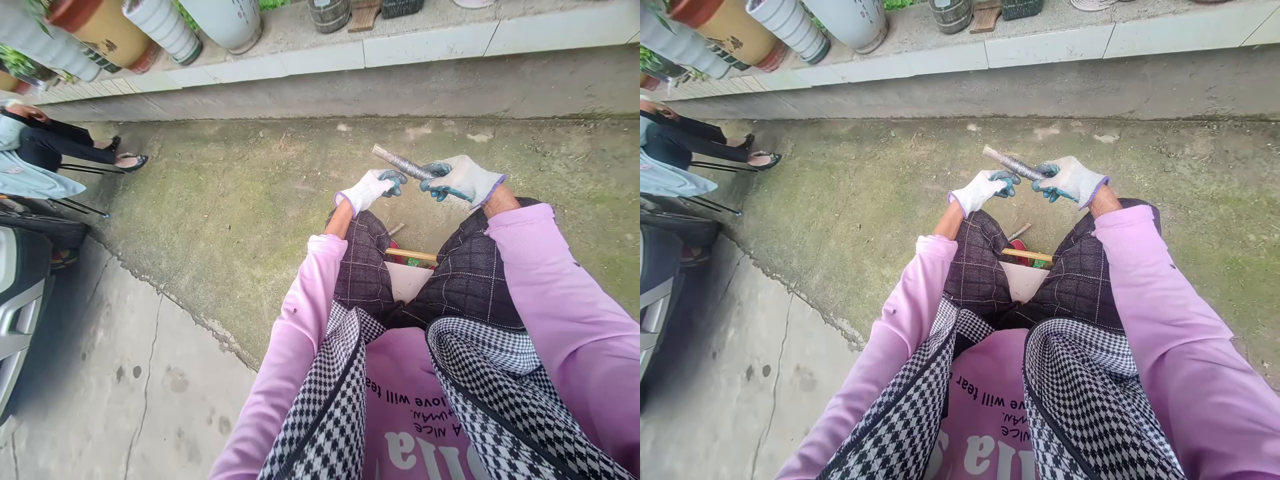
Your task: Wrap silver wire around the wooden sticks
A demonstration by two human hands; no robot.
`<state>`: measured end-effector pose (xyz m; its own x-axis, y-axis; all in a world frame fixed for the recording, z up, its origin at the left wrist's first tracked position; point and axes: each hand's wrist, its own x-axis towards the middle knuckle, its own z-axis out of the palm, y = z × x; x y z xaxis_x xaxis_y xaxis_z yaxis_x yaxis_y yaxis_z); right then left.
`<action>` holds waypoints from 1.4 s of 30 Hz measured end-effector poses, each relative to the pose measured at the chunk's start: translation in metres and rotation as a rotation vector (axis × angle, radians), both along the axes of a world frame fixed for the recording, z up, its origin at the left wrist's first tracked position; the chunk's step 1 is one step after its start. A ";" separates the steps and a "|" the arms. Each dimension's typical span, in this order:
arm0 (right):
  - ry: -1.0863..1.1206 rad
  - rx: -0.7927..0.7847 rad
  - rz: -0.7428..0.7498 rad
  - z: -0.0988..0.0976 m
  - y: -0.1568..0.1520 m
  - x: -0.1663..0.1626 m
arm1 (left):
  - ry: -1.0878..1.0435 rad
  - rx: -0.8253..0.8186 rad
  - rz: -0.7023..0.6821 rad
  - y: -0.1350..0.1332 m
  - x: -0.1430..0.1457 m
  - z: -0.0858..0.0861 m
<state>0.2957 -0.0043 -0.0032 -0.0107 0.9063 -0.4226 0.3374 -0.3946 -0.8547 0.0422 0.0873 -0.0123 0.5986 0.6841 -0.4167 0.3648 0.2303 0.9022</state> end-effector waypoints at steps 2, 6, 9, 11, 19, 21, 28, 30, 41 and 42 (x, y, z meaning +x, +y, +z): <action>-0.062 -0.003 0.013 -0.003 0.002 0.002 | 0.023 -0.006 -0.008 -0.004 0.000 0.005; -0.359 -0.009 0.097 -0.015 0.011 0.009 | 0.112 0.022 -0.091 -0.009 0.007 0.008; -0.616 -0.006 0.173 -0.022 0.019 0.013 | 0.151 0.064 -0.146 -0.010 0.010 0.006; -0.695 -0.034 0.229 -0.025 0.021 0.012 | 0.173 0.119 -0.122 -0.008 0.009 0.003; -0.612 -0.169 0.434 -0.024 -0.002 0.015 | 0.203 0.292 -0.034 0.005 -0.003 -0.006; -0.480 -0.211 0.415 -0.021 -0.011 0.019 | 0.182 0.263 -0.030 0.005 -0.003 -0.006; -0.140 -0.195 0.409 0.000 -0.020 0.023 | 0.091 0.074 -0.023 0.004 -0.004 0.000; -0.078 -0.202 0.397 0.005 -0.019 0.022 | 0.054 0.032 -0.021 0.005 -0.005 0.000; -0.004 -0.050 0.007 -0.022 -0.012 0.008 | 0.190 0.049 -0.131 -0.017 0.009 0.010; -0.074 -0.039 0.005 -0.027 -0.009 0.005 | 0.216 0.059 -0.132 -0.018 0.010 0.012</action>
<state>0.3008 -0.0137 -0.0303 0.0176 0.8892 -0.4573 0.4009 -0.4252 -0.8115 0.0519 0.0690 -0.0001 0.5853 0.6332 -0.5064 0.5740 0.1175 0.8104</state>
